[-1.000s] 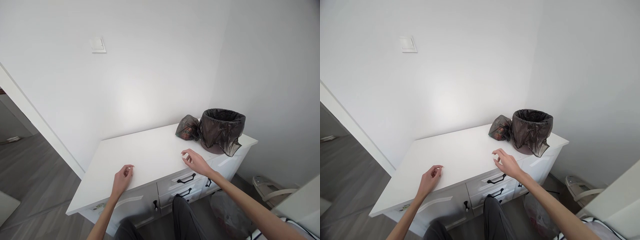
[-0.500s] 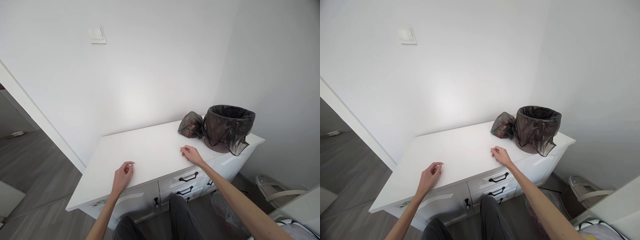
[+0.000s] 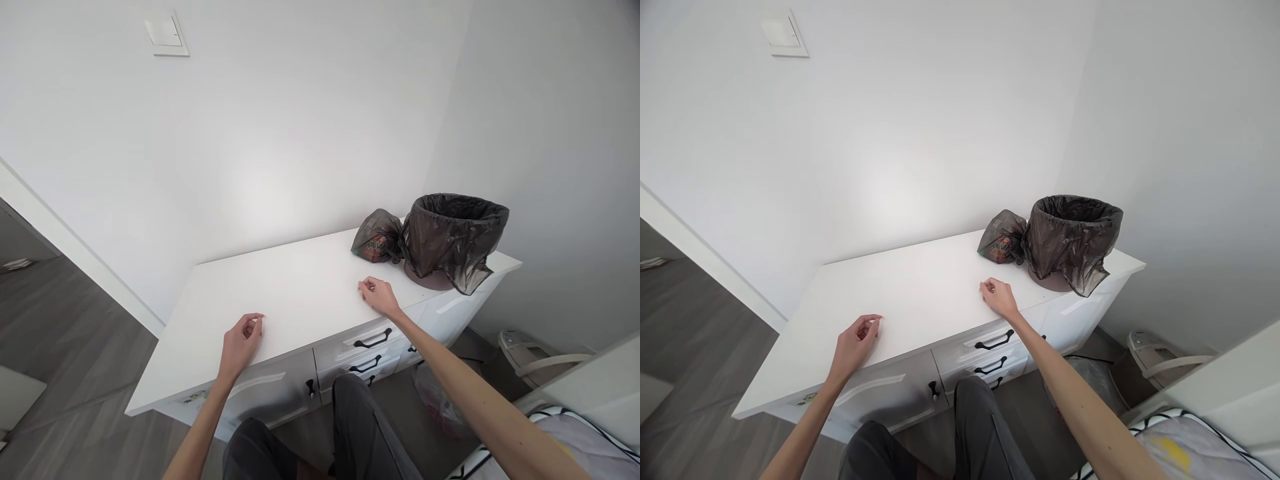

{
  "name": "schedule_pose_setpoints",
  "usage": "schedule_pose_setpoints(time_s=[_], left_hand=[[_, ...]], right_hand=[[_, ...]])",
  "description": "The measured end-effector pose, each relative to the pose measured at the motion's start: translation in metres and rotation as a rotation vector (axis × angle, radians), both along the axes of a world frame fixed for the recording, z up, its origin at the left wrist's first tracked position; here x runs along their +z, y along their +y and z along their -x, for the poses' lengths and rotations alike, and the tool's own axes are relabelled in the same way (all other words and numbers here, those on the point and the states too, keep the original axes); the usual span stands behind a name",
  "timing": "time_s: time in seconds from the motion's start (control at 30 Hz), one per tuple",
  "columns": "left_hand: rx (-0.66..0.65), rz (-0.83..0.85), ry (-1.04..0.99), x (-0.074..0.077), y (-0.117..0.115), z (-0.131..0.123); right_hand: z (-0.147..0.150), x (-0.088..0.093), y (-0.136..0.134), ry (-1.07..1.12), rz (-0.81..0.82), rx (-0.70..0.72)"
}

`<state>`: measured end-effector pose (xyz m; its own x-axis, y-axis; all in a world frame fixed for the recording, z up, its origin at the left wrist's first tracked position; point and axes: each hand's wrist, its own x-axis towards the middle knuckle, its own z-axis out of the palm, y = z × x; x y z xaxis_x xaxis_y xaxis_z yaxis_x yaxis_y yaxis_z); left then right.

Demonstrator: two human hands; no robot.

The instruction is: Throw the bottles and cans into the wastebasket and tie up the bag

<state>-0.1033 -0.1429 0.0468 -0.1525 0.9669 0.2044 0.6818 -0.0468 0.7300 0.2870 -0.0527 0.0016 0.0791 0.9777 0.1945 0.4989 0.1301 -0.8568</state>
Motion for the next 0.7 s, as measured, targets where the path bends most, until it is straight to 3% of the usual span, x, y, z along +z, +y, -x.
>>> schedule_pose_setpoints(time_s=[0.23,0.43,0.7], left_hand=[[-0.008,-0.011,-0.001,-0.001,0.001,-0.001],[-0.029,-0.023,0.008,0.007,-0.006,-0.007],[-0.037,-0.023,-0.008,0.009,-0.009,-0.008]], right_hand=[[0.002,0.002,-0.002,-0.074,-0.033,-0.024],[0.004,0.005,-0.008,-0.080,-0.043,-0.035],[0.005,0.000,-0.009,-0.101,-0.038,-0.059]])
